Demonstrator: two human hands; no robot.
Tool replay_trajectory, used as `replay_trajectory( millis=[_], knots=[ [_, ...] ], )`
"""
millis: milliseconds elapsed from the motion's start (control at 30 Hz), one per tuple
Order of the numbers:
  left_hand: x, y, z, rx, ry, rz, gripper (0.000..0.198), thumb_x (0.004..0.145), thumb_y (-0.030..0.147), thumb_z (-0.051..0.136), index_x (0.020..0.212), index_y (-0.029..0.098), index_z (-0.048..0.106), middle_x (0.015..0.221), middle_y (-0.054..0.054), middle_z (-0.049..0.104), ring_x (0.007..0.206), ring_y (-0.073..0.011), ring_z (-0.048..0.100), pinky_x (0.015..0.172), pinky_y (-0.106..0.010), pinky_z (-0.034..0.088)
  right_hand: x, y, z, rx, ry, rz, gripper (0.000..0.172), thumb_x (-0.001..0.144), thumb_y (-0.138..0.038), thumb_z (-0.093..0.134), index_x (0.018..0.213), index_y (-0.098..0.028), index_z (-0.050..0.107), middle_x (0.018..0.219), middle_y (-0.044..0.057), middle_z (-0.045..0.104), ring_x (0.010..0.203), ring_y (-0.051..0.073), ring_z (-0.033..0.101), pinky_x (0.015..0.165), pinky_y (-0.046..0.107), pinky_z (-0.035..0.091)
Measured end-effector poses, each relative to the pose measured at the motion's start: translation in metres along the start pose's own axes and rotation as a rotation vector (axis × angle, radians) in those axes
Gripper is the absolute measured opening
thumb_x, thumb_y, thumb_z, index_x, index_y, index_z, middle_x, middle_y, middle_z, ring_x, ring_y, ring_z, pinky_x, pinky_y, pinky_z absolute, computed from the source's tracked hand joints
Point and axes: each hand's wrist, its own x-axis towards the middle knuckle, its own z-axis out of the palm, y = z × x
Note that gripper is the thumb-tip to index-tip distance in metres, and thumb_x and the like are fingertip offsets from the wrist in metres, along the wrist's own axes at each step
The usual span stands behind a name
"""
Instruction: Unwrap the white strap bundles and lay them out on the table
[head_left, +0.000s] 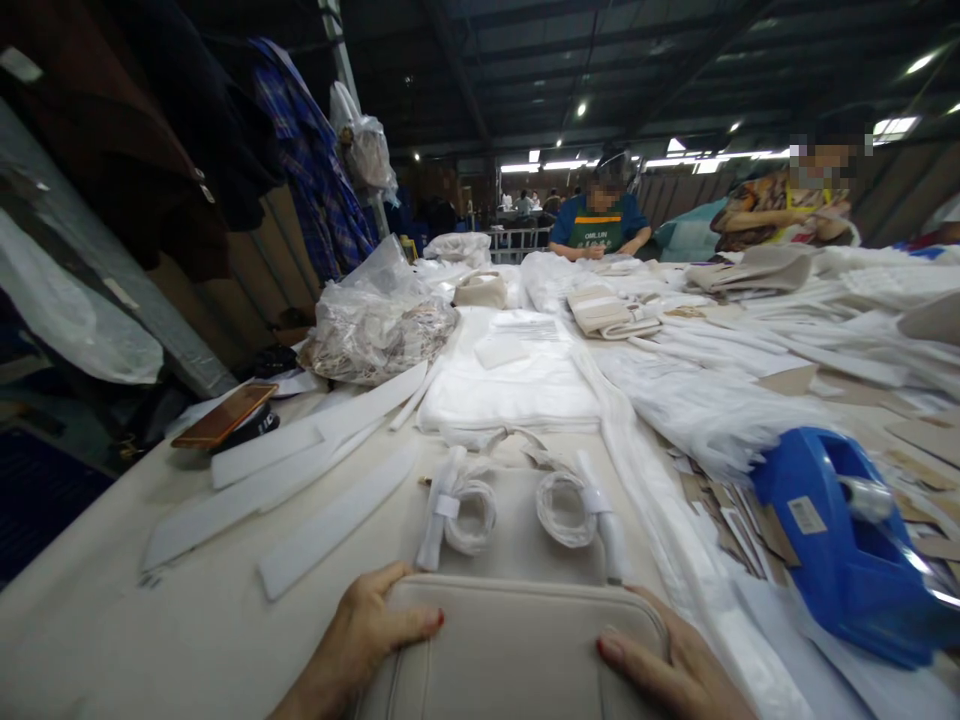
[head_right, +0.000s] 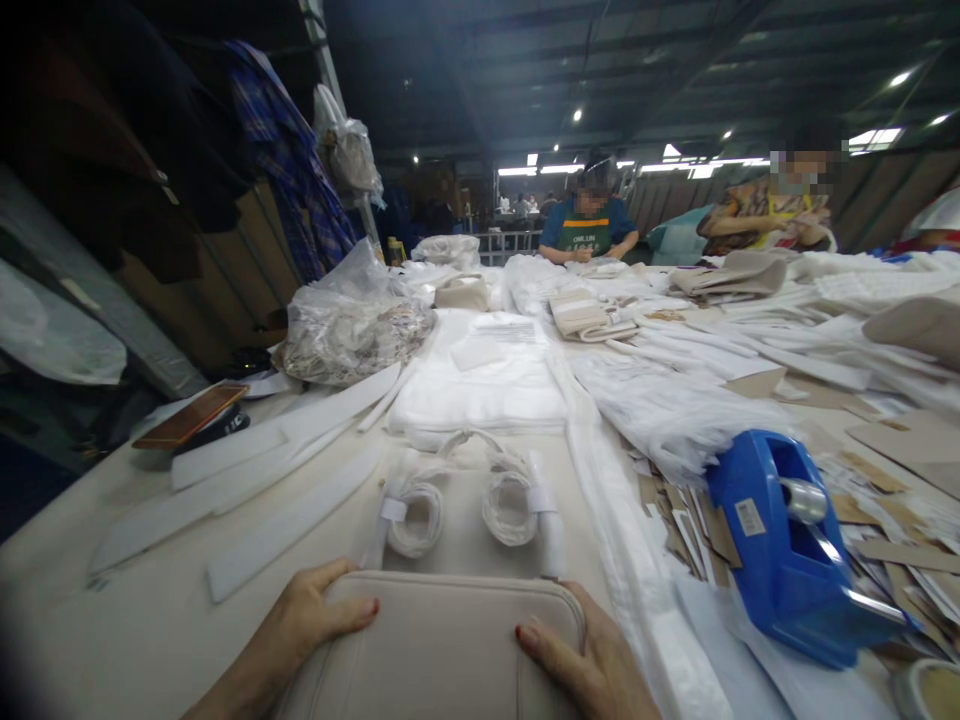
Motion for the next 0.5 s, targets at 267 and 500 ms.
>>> replay_trajectory(
  millis=[267, 500],
  knots=[
    [0.007, 0.002, 0.006, 0.021, 0.139, 0.024, 0.035, 0.056, 0.046, 0.070, 0.069, 0.015, 0.062, 0.057, 0.002, 0.061, 0.060, -0.0191, 0.057, 0.057, -0.027, 0.041, 0.007, 0.014, 0.010, -0.093, 0.202, 0.028, 0.053, 0.069, -0.065, 0.058, 0.095, -0.019, 0.062, 0.089, 0.004, 0.073, 0.088, 0.028, 0.067, 0.078, 0.036, 0.050],
    [-0.010, 0.001, 0.015, 0.105, 0.355, 0.105, 0.041, 0.060, 0.047, 0.069, 0.086, 0.018, 0.061, 0.076, -0.001, 0.068, 0.077, -0.0255, 0.064, 0.071, -0.032, 0.049, 0.000, 0.022, 0.023, -0.045, 0.368, 0.102, 0.058, 0.066, -0.068, 0.060, 0.101, -0.022, 0.057, 0.089, 0.003, 0.073, 0.091, 0.028, 0.067, 0.070, 0.032, 0.052]
  ],
)
